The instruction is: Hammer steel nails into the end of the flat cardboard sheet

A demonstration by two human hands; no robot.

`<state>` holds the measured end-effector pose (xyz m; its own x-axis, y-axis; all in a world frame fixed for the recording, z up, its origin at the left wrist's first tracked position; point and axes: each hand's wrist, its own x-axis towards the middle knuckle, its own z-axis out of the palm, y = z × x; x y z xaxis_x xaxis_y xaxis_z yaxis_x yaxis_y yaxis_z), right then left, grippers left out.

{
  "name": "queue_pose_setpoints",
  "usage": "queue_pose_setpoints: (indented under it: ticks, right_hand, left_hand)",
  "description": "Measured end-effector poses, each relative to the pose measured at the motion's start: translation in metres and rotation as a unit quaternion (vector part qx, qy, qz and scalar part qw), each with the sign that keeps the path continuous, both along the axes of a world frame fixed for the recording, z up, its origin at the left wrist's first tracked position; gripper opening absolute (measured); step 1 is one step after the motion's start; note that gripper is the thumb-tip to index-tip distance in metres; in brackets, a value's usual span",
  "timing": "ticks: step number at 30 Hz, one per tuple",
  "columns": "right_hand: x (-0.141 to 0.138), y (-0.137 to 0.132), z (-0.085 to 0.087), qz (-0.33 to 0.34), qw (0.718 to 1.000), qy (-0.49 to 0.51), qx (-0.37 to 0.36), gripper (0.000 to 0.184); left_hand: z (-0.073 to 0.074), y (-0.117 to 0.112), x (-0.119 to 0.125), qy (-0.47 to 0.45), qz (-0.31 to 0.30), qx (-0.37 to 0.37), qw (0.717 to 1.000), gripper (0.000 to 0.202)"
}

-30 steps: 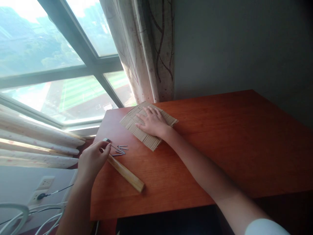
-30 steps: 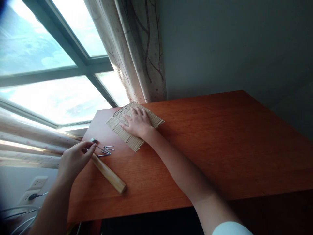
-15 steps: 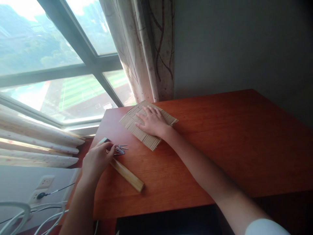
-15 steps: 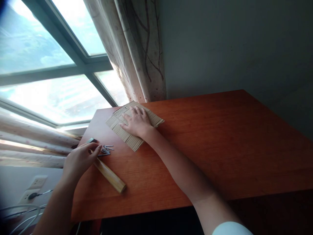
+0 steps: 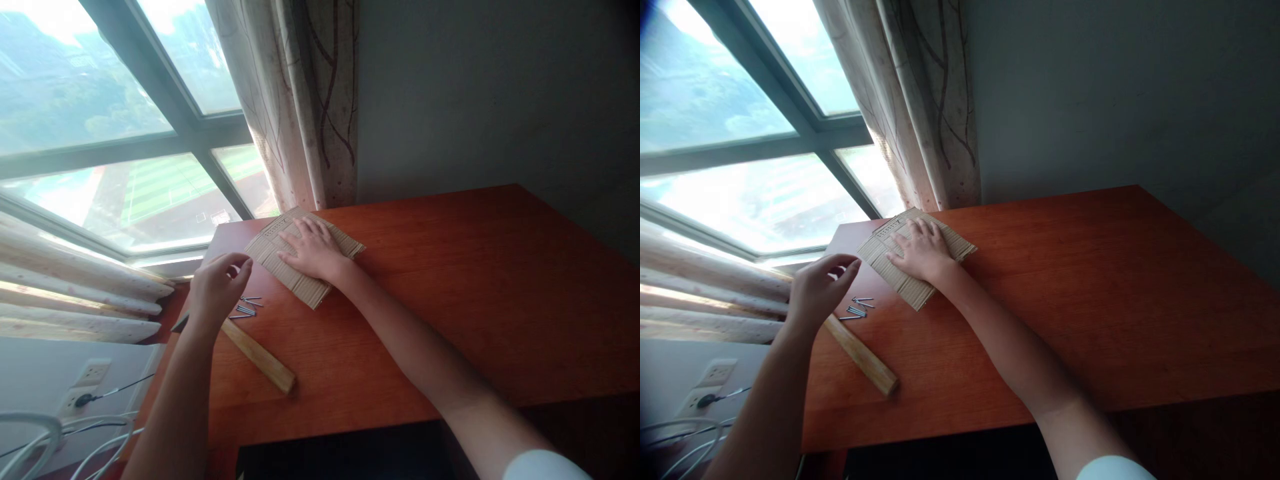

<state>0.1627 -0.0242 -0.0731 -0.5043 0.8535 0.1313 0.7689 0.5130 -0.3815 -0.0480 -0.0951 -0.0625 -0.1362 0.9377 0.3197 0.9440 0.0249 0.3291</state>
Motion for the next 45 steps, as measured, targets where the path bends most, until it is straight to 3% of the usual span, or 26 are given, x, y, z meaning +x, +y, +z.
queue_pose_setpoints:
  ticks: [7,11,15,17,20,24,27,30,33,38,41,45]
  right_hand:
    - [0.0,-0.001,0.002,0.003,1.0,0.002,-0.003,0.063]
    - [-0.001,-0.001,0.003,0.004,1.0,0.001,0.003,0.06]
    - [-0.001,-0.001,0.004,0.004,1.0,0.001,0.003,0.06]
    - [0.0,-0.001,0.005,0.002,1.0,0.0,0.001,0.059]
    - [0.0,-0.002,0.005,0.001,1.0,-0.001,0.002,0.061]
    - [0.0,-0.001,0.002,-0.002,1.0,-0.002,0.003,0.061]
    - [0.0,-0.001,0.001,-0.002,1.0,0.001,0.002,0.062]
    - [0.0,0.0,0.001,-0.003,1.0,0.001,0.003,0.062]
    - [0.0,0.0,0.002,-0.002,1.0,0.002,-0.002,0.063]
    - [0.0,0.0,0.002,-0.002,1.0,-0.002,0.003,0.061]
    - [0.0,0.0,0.001,-0.001,1.0,-0.002,0.007,0.062]
    - [0.0,-0.001,0.001,-0.003,1.0,0.003,0.008,0.062]
  left_hand:
    - [0.018,0.063,0.037,-0.046,-0.085,0.021,0.995,0.027]
    - [0.026,0.091,0.051,0.013,-0.081,-0.02,0.996,0.025]
    - [0.022,0.11,0.053,0.065,-0.093,-0.028,0.993,0.02]
    - [0.02,0.115,0.053,0.06,-0.112,-0.005,0.992,0.019]
    - [0.026,0.117,0.053,0.01,-0.098,0.087,0.991,0.022]
    - [0.047,0.107,0.049,-0.07,-0.056,0.165,0.982,0.024]
    - [0.06,0.086,0.038,-0.095,-0.054,0.144,0.984,0.028]
    - [0.06,0.056,0.024,-0.088,-0.022,0.115,0.989,0.028]
    - [0.047,0.025,0.009,-0.072,0.024,0.077,0.994,0.028]
    - [0.009,-0.015,-0.018,-0.011,0.053,-0.002,0.999,0.031]
    - [-0.009,-0.029,-0.031,0.025,0.064,-0.026,0.997,0.032]
    - [-0.022,-0.04,-0.042,0.049,0.084,-0.057,0.994,0.034]
